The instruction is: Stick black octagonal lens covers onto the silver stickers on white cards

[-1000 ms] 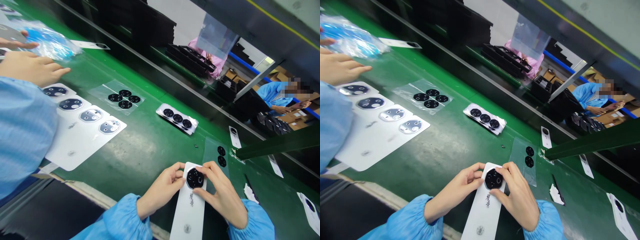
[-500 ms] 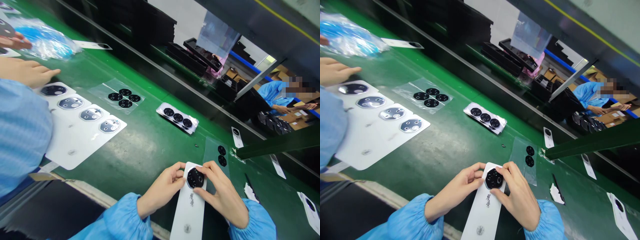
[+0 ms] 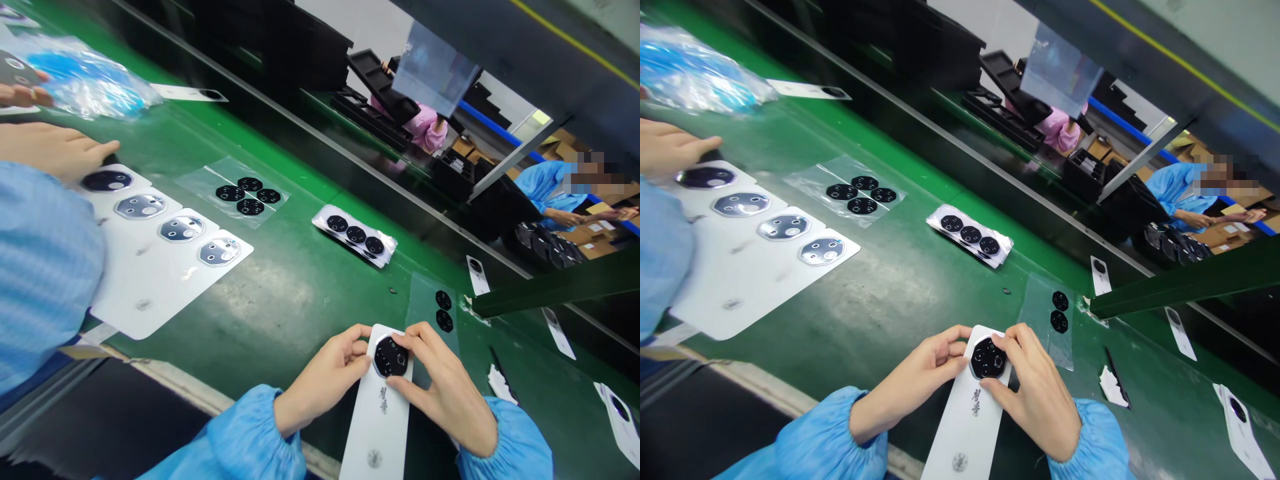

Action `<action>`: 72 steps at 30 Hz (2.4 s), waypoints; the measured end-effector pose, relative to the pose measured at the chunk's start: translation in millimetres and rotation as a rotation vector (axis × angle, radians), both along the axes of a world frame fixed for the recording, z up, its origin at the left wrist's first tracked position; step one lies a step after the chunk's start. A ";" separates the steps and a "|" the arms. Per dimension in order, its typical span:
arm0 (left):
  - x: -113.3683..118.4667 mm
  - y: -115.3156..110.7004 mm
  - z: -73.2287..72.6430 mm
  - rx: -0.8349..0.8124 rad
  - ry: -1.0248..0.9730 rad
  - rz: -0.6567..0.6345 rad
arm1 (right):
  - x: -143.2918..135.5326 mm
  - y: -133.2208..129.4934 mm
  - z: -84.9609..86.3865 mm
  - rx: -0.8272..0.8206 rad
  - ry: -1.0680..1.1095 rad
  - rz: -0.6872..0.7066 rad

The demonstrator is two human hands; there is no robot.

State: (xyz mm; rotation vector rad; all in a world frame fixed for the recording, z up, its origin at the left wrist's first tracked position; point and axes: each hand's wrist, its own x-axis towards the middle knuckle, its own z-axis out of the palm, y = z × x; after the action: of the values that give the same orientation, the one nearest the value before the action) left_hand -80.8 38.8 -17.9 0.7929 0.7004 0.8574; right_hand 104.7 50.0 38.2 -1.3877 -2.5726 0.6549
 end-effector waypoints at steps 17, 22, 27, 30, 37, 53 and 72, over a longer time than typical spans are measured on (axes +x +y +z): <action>-0.7 1.5 -2.0 -0.007 -0.014 0.000 | -4.8 0.2 3.4 0.031 -0.044 -0.014; -1.8 0.5 1.3 -0.003 -0.023 0.001 | -8.6 -0.6 6.6 0.031 -0.086 -0.051; -1.4 -0.7 -0.2 -0.016 -0.036 0.011 | -10.8 -0.3 7.1 0.045 -0.119 -0.064; -1.1 -0.4 -1.2 -0.024 -0.034 0.017 | -11.3 -0.7 7.1 0.064 -0.129 -0.060; -1.2 -0.2 1.7 -0.017 -0.036 0.029 | -12.2 -1.6 7.4 0.112 -0.134 -0.050; 0.1 -0.4 -0.2 -0.055 -0.025 0.057 | -20.0 -0.2 11.9 0.132 -0.177 -0.047; 6.3 -2.4 -4.7 -0.110 -0.042 0.113 | -21.9 -2.6 8.4 0.166 -0.195 -0.067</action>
State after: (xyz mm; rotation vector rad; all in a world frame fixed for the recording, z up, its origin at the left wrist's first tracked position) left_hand -74.5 36.5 -22.5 0.6400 0.7545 0.9272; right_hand 82.8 47.3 46.6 -1.5421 -2.6405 0.3016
